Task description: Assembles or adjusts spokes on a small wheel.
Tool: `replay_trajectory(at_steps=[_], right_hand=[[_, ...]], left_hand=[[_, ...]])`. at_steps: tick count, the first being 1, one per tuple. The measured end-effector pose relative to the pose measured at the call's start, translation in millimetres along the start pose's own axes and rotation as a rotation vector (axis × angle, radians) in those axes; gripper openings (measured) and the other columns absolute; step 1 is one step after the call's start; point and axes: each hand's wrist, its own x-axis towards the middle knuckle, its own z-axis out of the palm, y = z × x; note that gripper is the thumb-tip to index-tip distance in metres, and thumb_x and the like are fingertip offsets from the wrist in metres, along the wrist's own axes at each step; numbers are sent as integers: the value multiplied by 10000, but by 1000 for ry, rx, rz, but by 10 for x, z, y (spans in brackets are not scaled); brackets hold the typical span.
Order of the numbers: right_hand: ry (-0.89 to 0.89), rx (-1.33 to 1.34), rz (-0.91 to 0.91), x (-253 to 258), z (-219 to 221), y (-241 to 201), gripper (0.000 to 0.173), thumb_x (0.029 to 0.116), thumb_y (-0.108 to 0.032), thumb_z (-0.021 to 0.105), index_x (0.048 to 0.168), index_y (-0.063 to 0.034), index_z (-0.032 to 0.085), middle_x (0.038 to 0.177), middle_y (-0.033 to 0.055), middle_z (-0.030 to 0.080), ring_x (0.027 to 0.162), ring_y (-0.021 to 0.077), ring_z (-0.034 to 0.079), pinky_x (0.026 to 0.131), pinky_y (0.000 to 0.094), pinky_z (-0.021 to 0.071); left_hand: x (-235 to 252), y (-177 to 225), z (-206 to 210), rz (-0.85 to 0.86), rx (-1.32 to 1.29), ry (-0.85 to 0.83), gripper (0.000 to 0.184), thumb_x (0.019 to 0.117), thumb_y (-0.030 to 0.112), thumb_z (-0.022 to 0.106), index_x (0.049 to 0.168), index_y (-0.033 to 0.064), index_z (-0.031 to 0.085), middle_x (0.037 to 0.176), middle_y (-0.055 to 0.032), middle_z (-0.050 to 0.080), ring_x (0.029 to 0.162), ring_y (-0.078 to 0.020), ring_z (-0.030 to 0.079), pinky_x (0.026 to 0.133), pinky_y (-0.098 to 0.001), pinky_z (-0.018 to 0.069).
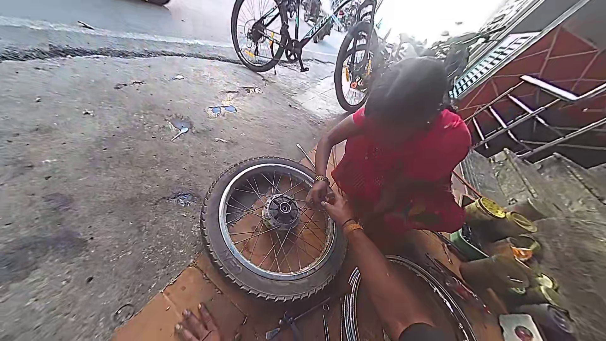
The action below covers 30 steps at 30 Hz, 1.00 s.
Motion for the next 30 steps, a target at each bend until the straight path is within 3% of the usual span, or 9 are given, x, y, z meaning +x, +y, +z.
replay_trajectory(at_steps=[2, 5, 7, 10, 14, 17, 19, 22, 30], right_hand=[[-70, 25, 57, -2, 12, 36, 417, 962, -210, 672, 1322, -12, 605, 1237, 214, 668, 1139, 333, 655, 1021, 526, 493], [-152, 377, 149, -81, 88, 217, 340, 981, -232, 682, 1235, -10, 639, 1068, 167, 703, 918, 232, 697, 853, 419, 576], [-240, 575, 192, -132, 66, 292, 348, 974, -218, 710, 1249, -24, 624, 1054, 155, 711, 886, 212, 716, 815, 384, 607], [-368, 684, 50, -240, 16, 386, 384, 970, -138, 703, 1317, -31, 578, 1042, 143, 718, 845, 191, 717, 788, 363, 611], [-359, 407, -163, -436, 168, 551, 504, 941, -149, 688, 1421, -64, 559, 1195, 107, 719, 1031, 163, 709, 929, 360, 579], [-233, 177, -185, -509, 476, 689, 416, 918, -182, 653, 1319, -69, 655, 1180, 116, 721, 1082, 203, 686, 994, 431, 524], [-140, 175, -207, -440, 616, 731, 413, 936, -167, 645, 1338, -77, 663, 1204, 118, 726, 1108, 205, 693, 1020, 412, 531], [-85, 185, -249, -317, 712, 687, 409, 951, -161, 647, 1356, -112, 658, 1226, 97, 724, 1109, 184, 697, 1016, 384, 542], [-225, 9, -224, -248, 763, 649, 418, 930, -168, 645, 1347, -186, 677, 1072, 85, 760, 966, 212, 721, 932, 433, 552]], left_hand=[[4, 21, -37, 6, 4, 9, 1511, 627, 757, 803, 1642, 113, -112, 1647, -264, -263, 1498, -550, -211, 1032, -885, -64], [3, 7, -53, -1, 10, -19, 1520, 634, 785, 784, 1635, 102, -134, 1647, -259, -268, 1498, -538, -224, 1046, -876, -67], [13, -1, -43, 0, 11, -31, 1525, 637, 788, 779, 1629, 88, -144, 1639, -264, -284, 1493, -536, -241, 1041, -879, -68], [41, -32, -19, 0, -5, -12, 1544, 606, 783, 800, 1636, 101, -127, 1635, -264, -293, 1494, -534, -241, 1035, -880, -86], [41, -12, -34, -10, 17, -21, 1534, 614, 789, 789, 1638, 113, -131, 1642, -268, -274, 1502, -534, -219, 1036, -880, -70], [41, -7, -19, -6, 14, -26, 1542, 615, 790, 791, 1633, 97, -137, 1636, -264, -293, 1496, -530, -241, 1044, -874, -80], [40, -9, -20, -7, 12, -30, 1538, 625, 781, 794, 1630, 103, -152, 1634, -259, -302, 1494, -525, -251, 1045, -871, -85], [36, -37, -29, -7, 19, -36, 1544, 627, 774, 801, 1626, 103, -167, 1629, -262, -309, 1491, -525, -257, 1045, -871, -89], [34, -10, -5, -18, 29, -20, 1535, 630, 751, 817, 1631, 122, -162, 1638, -237, -308, 1496, -510, -262, 1043, -866, -96]])
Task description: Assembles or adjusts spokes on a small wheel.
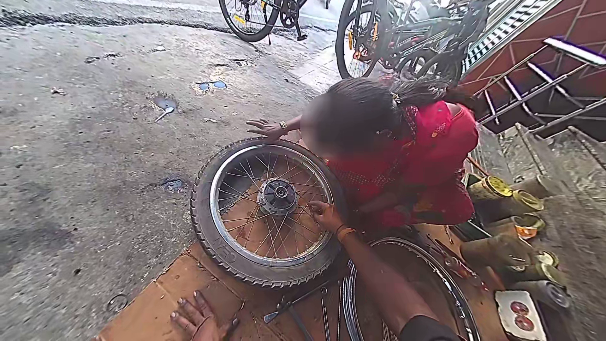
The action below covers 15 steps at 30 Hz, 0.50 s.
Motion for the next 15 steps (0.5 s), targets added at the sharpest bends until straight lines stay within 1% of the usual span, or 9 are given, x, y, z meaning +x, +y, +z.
replay_trajectory(at_steps=[2, 5, 7, 9, 11, 13, 15], right_hand=[[13, 27, 22, -13, 13, 35, 419, 924, -172, 653, 1341, -192, 681, 1070, 78, 759, 966, 204, 719, 931, 436, 551], [48, 106, 42, 16, 22, 42, 401, 931, -182, 665, 1331, -191, 677, 1115, 76, 754, 965, 190, 728, 919, 433, 572], [21, 96, 50, 28, 5, 12, 408, 929, -164, 657, 1336, -188, 675, 1138, 83, 747, 990, 199, 724, 935, 441, 566], [-9, 69, 51, 34, -16, -10, 418, 930, -136, 641, 1345, -175, 672, 1117, 97, 748, 985, 212, 718, 934, 443, 556], [-21, 52, 44, 71, -23, -6, 415, 925, -121, 636, 1336, -166, 680, 1080, 98, 756, 953, 217, 722, 915, 447, 560], [-61, 21, 42, 104, -37, -13, 422, 920, -131, 639, 1337, -186, 677, 1058, 86, 758, 936, 220, 724, 899, 461, 562], [-104, -11, 23, 142, -69, -48, 421, 920, -118, 644, 1335, -182, 679, 1035, 98, 752, 920, 237, 714, 894, 473, 557]], left_hand=[[6, 2, 14, -7, 5, -4, 1543, 629, 736, 828, 1626, 132, -183, 1634, -230, -322, 1491, -506, -278, 1036, -871, -95], [5, -8, -3, 6, 3, -12, 1545, 631, 752, 812, 1623, 96, -175, 1635, -260, -297, 1488, -528, -262, 1046, -869, -86], [6, -7, -10, 3, -1, -5, 1547, 626, 760, 809, 1624, 101, -172, 1638, -254, -295, 1491, -523, -260, 1048, -866, -87], [4, 4, -3, 1, -1, 8, 1542, 623, 756, 815, 1630, 120, -163, 1644, -247, -288, 1495, -518, -256, 1045, -865, -91], [-11, 9, -23, -1, 29, -6, 1528, 629, 799, 776, 1634, 118, -152, 1651, -258, -261, 1497, -539, -227, 1053, -869, -58], [-26, 7, -47, 1, 18, -18, 1525, 629, 788, 785, 1635, 121, -148, 1651, -252, -267, 1495, -540, -231, 1053, -870, -53], [-19, 12, -46, 4, 9, -11, 1528, 625, 790, 786, 1636, 129, -149, 1652, -242, -274, 1496, -534, -237, 1053, -871, -52]])
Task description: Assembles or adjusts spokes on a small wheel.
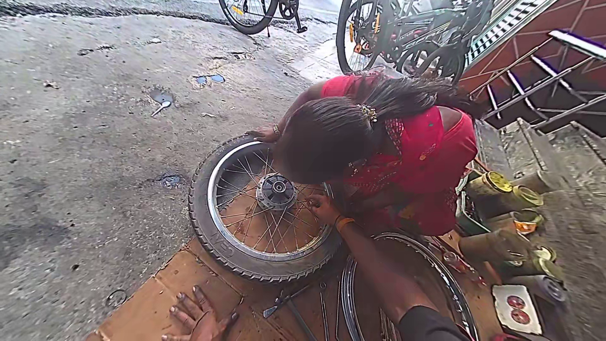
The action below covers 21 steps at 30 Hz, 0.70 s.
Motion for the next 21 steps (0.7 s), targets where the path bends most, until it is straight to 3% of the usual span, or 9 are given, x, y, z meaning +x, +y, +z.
replay_trajectory(at_steps=[5, 7, 9, 12, 16, 18, 21], right_hand=[[-80, -192, 36, 22, -65, -184, 435, 916, -170, 669, 1347, -222, 682, 1154, 123, 733, 1133, 313, 662, 1028, 531, 479], [-77, -234, 96, -41, -95, -263, 347, 937, -242, 664, 1257, -119, 719, 1188, 176, 711, 1173, 339, 644, 1043, 537, 468], [-69, -243, 170, -156, -152, -401, 395, 968, -306, 658, 1201, 10, 697, 1286, 246, 649, 1273, 375, 582, 1094, 533, 423], [-12, -184, 186, -293, -161, -459, 462, 949, -319, 693, 1271, 11, 661, 1354, 233, 619, 1329, 347, 546, 1131, 499, 402], [-94, -179, 289, -424, -228, -546, 598, 971, -351, 671, 1412, 33, 546, 1453, 237, 549, 1401, 325, 486, 1174, 473, 356], [-112, -117, 327, -433, -234, -564, 633, 949, -325, 710, 1413, 61, 522, 1450, 255, 541, 1388, 331, 493, 1168, 459, 352], [-48, -133, 224, -276, -21, -262, 660, 912, -384, 721, 1400, 27, 552, 1420, 232, 571, 1365, 315, 515, 1162, 461, 375]], left_hand=[[6, -8, 9, -2, 3, -1, 1535, 621, 795, 783, 1634, 124, -154, 1648, -249, -275, 1495, -542, -231, 1042, -881, -43], [4, -12, 20, -9, 19, -5, 1532, 628, 792, 782, 1632, 122, -161, 1646, -247, -283, 1493, -542, -236, 1042, -880, -47], [1, -7, 13, -7, 19, -4, 1527, 634, 788, 782, 1631, 115, -159, 1645, -250, -282, 1493, -542, -236, 1042, -879, -45], [-5, 5, 16, -12, 2, -2, 1537, 625, 777, 797, 1631, 124, -164, 1643, -245, -293, 1492, -536, -242, 1043, -880, -46], [-2, 10, 15, -11, 2, 2, 1534, 629, 775, 796, 1631, 117, -160, 1644, -246, -288, 1495, -535, -238, 1044, -880, -49], [6, 2, 14, -14, -6, -7, 1537, 628, 767, 800, 1628, 118, -169, 1642, -246, -294, 1489, -537, -249, 1040, -882, -62], [12, 9, 27, -21, -11, -7, 1535, 631, 756, 810, 1628, 133, -178, 1639, -234, -308, 1492, -525, -256, 1040, -882, -62]])
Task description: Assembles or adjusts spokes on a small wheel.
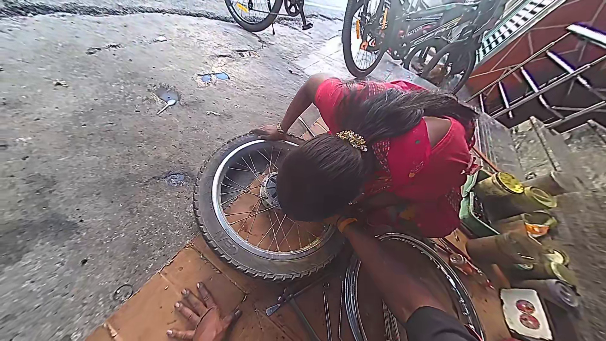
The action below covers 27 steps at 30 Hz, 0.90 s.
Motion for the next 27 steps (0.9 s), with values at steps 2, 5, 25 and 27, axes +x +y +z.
replay_trajectory(at_steps=[2, 5, 25, 27], right_hand=[[-22, -91, -37, -97, -82, -97, 633, 958, -383, 655, 1420, 32, 530, 1452, 248, 541, 1396, 335, 480, 1177, 477, 342], [31, -250, -143, -314, -180, -264, 527, 999, -364, 581, 1379, 2, 588, 1411, 260, 575, 1355, 369, 525, 1144, 504, 374], [-31, -323, 62, 246, -2, -299, 441, 955, -495, 648, 1106, -87, 719, 1183, 180, 697, 1175, 354, 644, 977, 570, 502], [-60, -322, 48, 261, -10, -305, 375, 942, -437, 665, 1087, -101, 745, 1167, 166, 710, 1159, 349, 652, 972, 580, 505]], left_hand=[[0, 5, 11, -4, -13, 2, 1547, 619, 732, 837, 1629, 145, -178, 1634, -222, -329, 1493, -507, -270, 1035, -884, -67], [0, -3, 3, 3, -31, -9, 1561, 613, 734, 838, 1622, 152, -201, 1620, -220, -356, 1483, -506, -293, 1026, -888, -83], [-14, 41, -29, 2, -37, -7, 1534, 635, 710, 844, 1629, 149, -182, 1636, -194, -341, 1490, -495, -291, 1032, -878, -96], [-12, 45, -33, -3, -39, -5, 1530, 640, 708, 845, 1629, 156, -183, 1636, -189, -345, 1493, -490, -288, 1034, -878, -91]])
